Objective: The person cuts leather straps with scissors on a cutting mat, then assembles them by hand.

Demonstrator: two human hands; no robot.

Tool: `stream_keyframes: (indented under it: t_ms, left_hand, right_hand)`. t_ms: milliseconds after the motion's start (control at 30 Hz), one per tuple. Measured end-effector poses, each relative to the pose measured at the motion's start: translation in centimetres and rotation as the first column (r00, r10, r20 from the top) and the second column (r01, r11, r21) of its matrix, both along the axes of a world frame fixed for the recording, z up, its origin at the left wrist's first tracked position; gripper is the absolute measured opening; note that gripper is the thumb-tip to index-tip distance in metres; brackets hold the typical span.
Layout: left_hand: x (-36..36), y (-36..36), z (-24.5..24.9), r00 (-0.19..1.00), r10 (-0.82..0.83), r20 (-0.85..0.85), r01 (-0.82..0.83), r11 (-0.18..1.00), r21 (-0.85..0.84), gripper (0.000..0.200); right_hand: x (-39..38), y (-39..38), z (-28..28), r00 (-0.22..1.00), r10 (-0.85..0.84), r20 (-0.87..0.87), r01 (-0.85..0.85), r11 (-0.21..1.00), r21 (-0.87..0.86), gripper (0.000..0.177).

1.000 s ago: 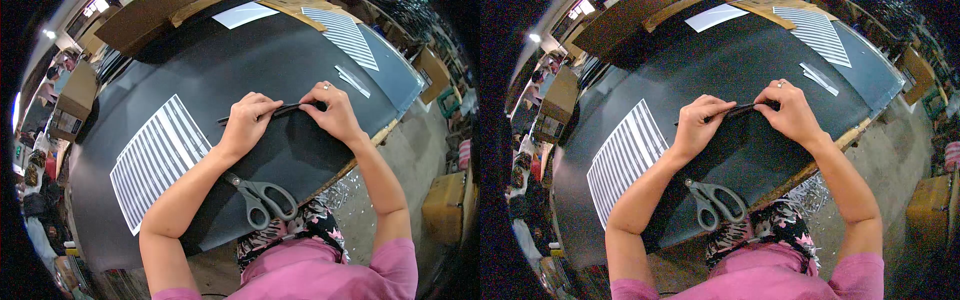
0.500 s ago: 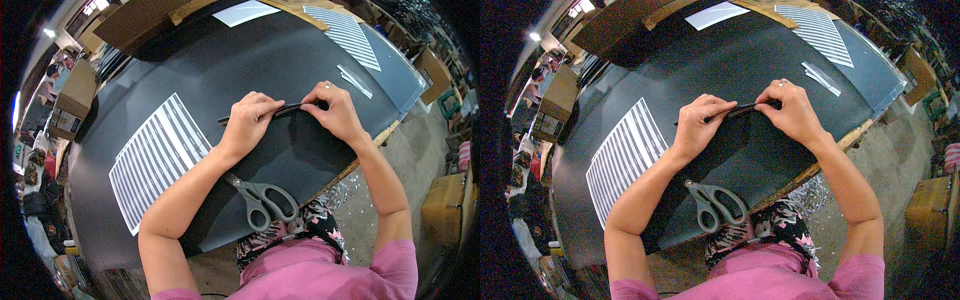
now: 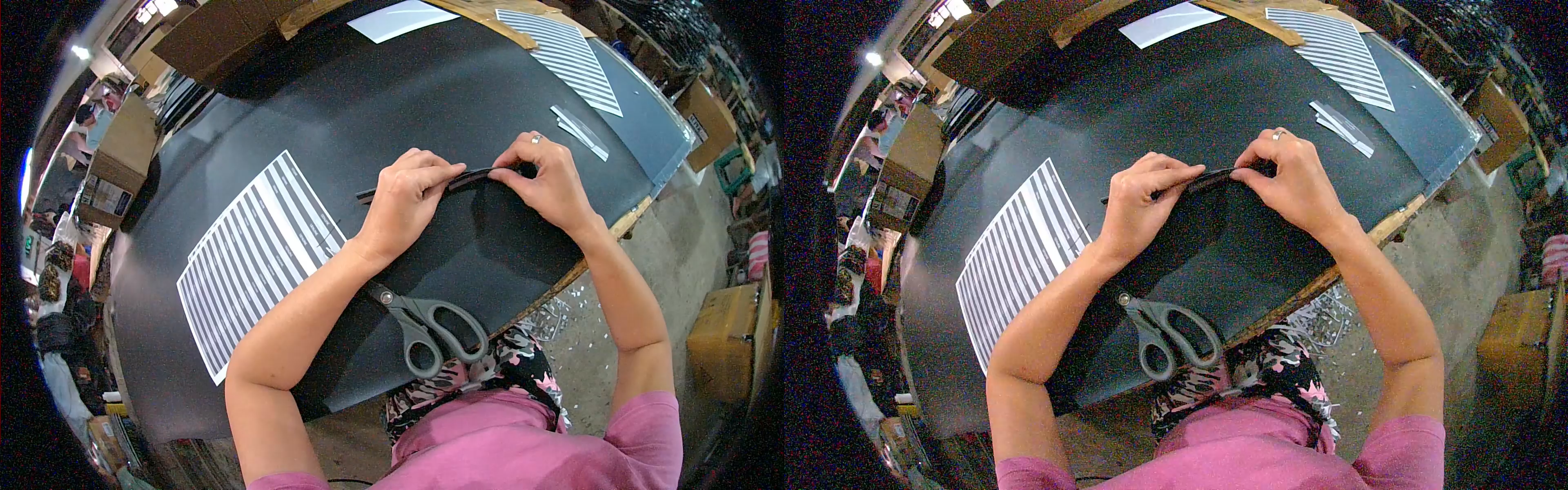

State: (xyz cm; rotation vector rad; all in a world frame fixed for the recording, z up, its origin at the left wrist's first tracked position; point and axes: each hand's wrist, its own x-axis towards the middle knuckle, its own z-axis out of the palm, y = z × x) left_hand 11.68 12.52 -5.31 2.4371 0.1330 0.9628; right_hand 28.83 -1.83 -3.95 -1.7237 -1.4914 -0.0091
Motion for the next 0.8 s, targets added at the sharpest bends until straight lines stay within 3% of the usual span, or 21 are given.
stream_keyframes:
  t_ms: [800]
  left_hand:
    - [0.13,0.18,-0.12,1.0,-0.009,0.008,0.009,1.0,-0.008,0.026]
  right_hand:
    - [-0.1,0.23,-0.16,1.0,0.02,0.007,-0.02,0.999,0.03,0.014]
